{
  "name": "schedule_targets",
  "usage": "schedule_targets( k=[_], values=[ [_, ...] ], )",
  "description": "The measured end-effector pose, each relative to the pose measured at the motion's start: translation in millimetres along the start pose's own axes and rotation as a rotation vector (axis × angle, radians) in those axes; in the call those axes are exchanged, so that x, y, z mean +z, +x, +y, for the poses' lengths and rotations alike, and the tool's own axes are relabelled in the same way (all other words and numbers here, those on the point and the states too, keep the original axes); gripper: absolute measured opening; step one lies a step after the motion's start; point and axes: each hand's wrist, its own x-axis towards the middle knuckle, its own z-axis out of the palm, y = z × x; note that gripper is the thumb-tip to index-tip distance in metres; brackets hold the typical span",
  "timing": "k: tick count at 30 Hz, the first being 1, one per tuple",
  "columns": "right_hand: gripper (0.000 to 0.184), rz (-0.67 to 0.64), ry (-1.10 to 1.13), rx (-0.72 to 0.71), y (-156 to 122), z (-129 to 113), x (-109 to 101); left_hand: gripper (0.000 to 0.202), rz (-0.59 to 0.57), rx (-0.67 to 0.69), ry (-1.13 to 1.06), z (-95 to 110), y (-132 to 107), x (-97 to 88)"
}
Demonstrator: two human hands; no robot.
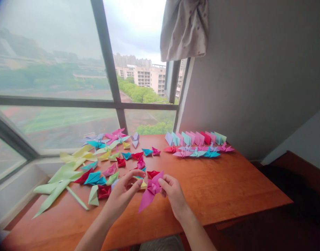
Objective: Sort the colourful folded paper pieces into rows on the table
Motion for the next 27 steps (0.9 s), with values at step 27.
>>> schedule_targets(
  k=[27],
  values=[
    [0.028, 0.093, 0.421, 0.236, -24, 3, 9, 0.039, -0.232, -0.273, -0.490, -25, -40, 15.5]
  ],
)
